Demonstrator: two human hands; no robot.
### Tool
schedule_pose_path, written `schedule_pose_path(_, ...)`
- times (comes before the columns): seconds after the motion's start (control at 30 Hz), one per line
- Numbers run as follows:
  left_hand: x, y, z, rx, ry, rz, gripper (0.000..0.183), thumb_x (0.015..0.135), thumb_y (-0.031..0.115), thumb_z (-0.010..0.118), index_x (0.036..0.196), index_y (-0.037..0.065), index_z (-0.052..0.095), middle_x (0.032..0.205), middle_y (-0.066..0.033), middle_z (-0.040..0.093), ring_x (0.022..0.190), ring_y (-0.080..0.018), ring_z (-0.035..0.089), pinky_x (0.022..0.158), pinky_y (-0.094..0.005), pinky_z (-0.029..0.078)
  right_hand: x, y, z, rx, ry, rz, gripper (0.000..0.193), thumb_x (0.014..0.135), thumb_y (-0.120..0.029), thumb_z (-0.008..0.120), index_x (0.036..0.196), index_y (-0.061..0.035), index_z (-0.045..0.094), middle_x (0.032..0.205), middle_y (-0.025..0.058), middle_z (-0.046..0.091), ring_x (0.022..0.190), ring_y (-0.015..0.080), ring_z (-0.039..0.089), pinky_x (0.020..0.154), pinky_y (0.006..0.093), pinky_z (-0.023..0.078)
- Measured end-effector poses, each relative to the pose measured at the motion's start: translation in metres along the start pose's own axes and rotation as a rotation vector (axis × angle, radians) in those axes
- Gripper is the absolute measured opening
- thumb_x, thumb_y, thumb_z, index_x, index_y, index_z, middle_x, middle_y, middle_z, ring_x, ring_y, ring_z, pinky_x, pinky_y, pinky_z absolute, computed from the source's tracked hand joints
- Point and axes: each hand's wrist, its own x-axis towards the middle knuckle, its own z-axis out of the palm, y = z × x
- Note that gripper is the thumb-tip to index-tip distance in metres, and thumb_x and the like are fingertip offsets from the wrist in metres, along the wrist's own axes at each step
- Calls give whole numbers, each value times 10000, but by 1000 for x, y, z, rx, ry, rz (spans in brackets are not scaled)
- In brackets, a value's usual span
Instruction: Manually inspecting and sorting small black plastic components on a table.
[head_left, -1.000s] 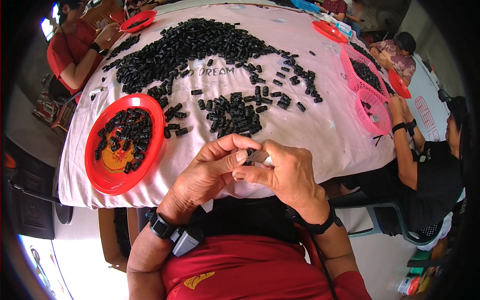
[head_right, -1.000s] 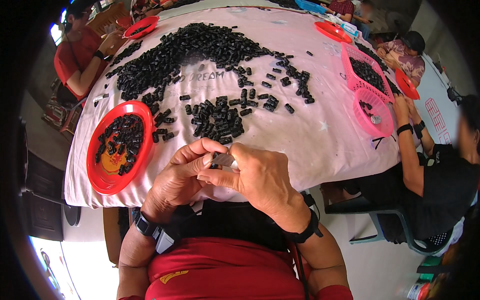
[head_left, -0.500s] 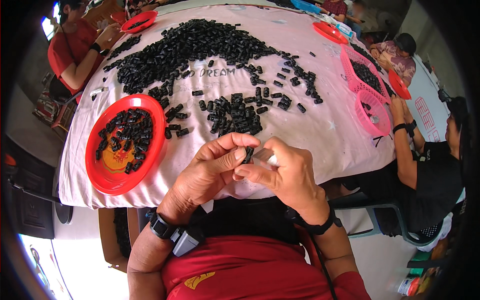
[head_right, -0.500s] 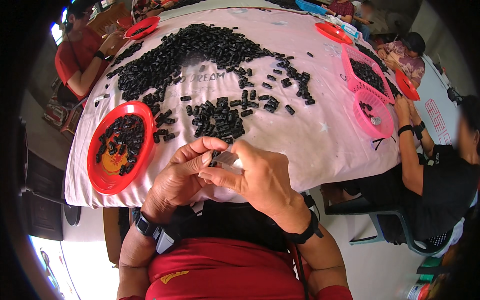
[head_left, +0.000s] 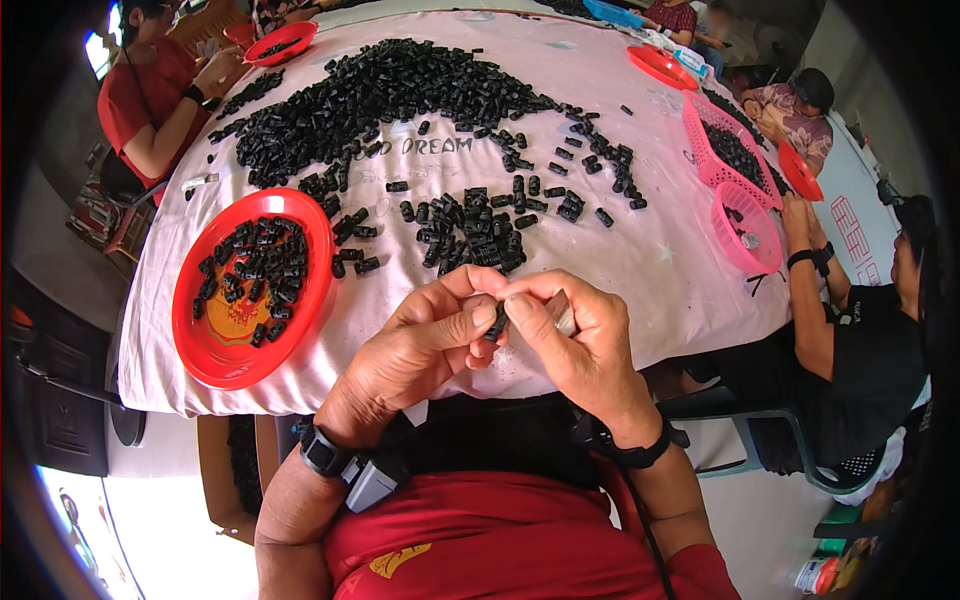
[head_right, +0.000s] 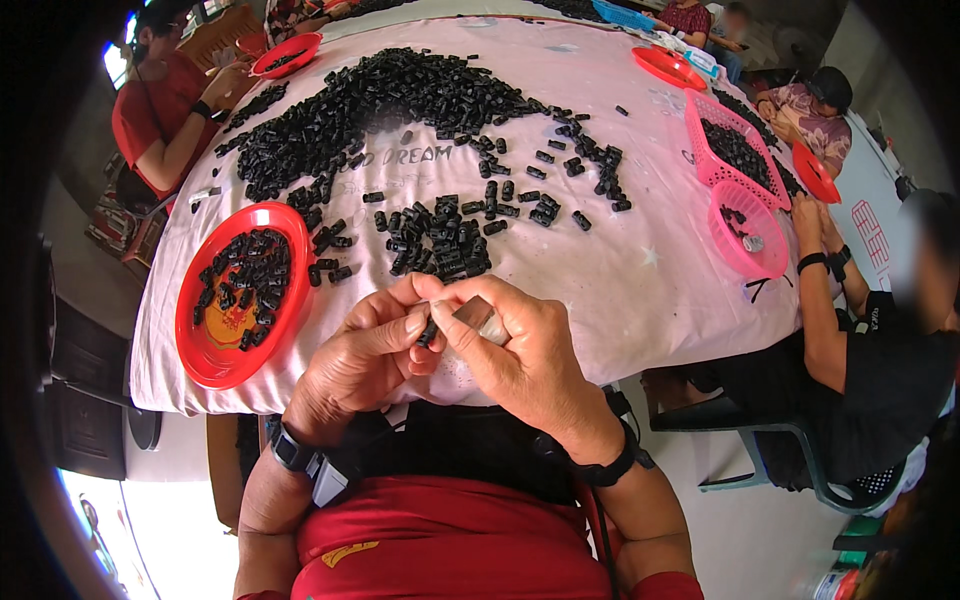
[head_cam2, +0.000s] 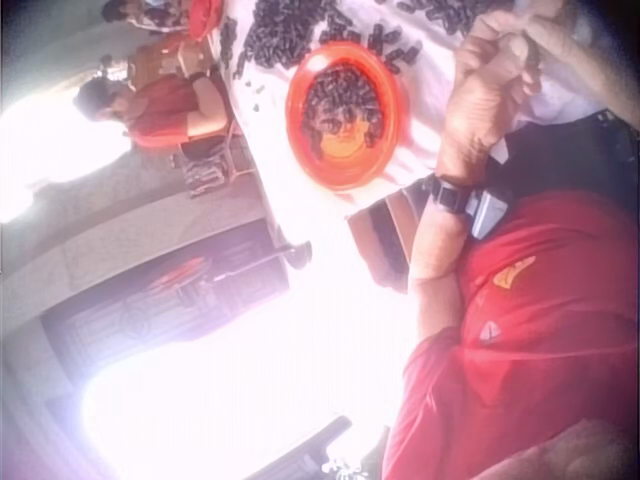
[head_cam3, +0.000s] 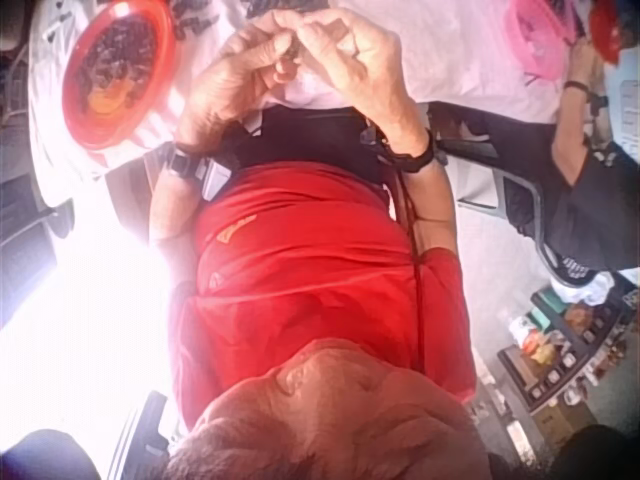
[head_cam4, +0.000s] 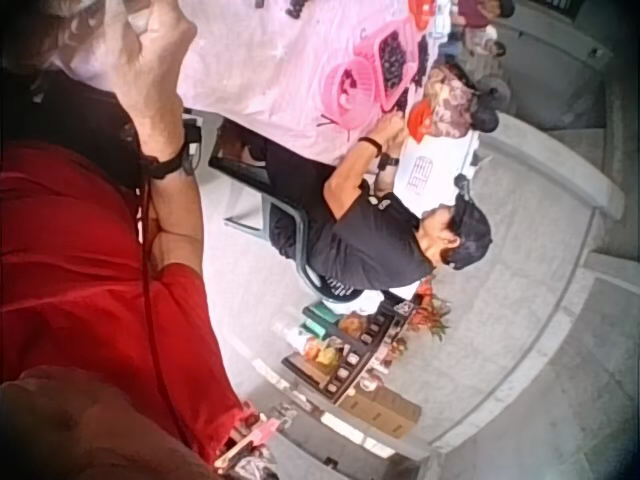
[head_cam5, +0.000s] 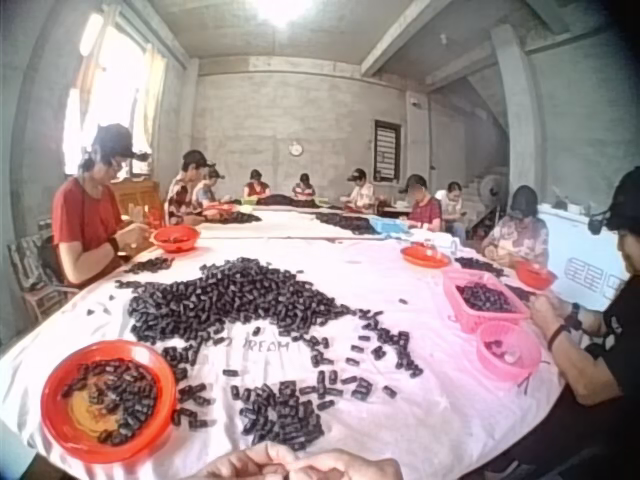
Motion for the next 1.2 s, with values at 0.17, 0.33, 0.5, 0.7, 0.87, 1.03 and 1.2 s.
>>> schedule_pose_path(0.17,-2,4,0,-48,10,20,241,955,156,596,1178,86,534,937,-36,598,764,-79,554,699,-208,447,1,-8,2,-28,-7,-35,123,918,-75,616,1008,8,609,824,103,711,746,93,682,584,233,519)
schedule_pose_path(0.33,-1,4,7,-49,33,83,264,958,131,585,1209,78,525,963,-40,609,788,-83,563,727,-214,466,2,-9,1,42,77,-17,119,910,-80,634,985,6,599,791,98,706,728,99,683,598,230,522)
schedule_pose_path(0.5,0,4,-2,94,0,92,254,950,144,603,1187,56,578,967,-27,625,815,-75,561,745,-202,461,-1,-2,2,51,92,-48,118,903,-81,650,963,4,594,783,96,711,732,114,693,611,232,528)
schedule_pose_path(0.7,1,1,4,148,116,166,224,948,152,606,1146,46,610,938,-4,639,824,-71,562,753,-212,457,-1,-9,1,-156,43,-103,141,879,-90,683,948,-4,595,781,95,712,749,147,716,621,238,538)
schedule_pose_path(0.87,-1,3,4,137,66,152,228,959,160,587,1149,35,602,987,-6,631,827,-67,557,754,-219,455,-1,-6,-2,-358,67,-178,286,834,-258,757,862,-26,592,719,118,689,630,196,701,503,286,508)
schedule_pose_path(1.03,-1,2,5,145,8,122,229,967,156,573,1158,32,597,996,-2,615,818,-61,552,754,-214,452,-1,0,-3,-467,56,-112,444,774,-437,774,819,-36,588,662,113,659,562,237,668,468,317,483)
schedule_pose_path(1.2,-2,1,5,191,12,113,246,974,154,560,1182,27,590,963,16,606,789,-47,531,731,-207,437,1,1,-3,-521,71,-169,519,769,-515,750,798,-25,582,566,80,614,529,141,639,465,266,459)
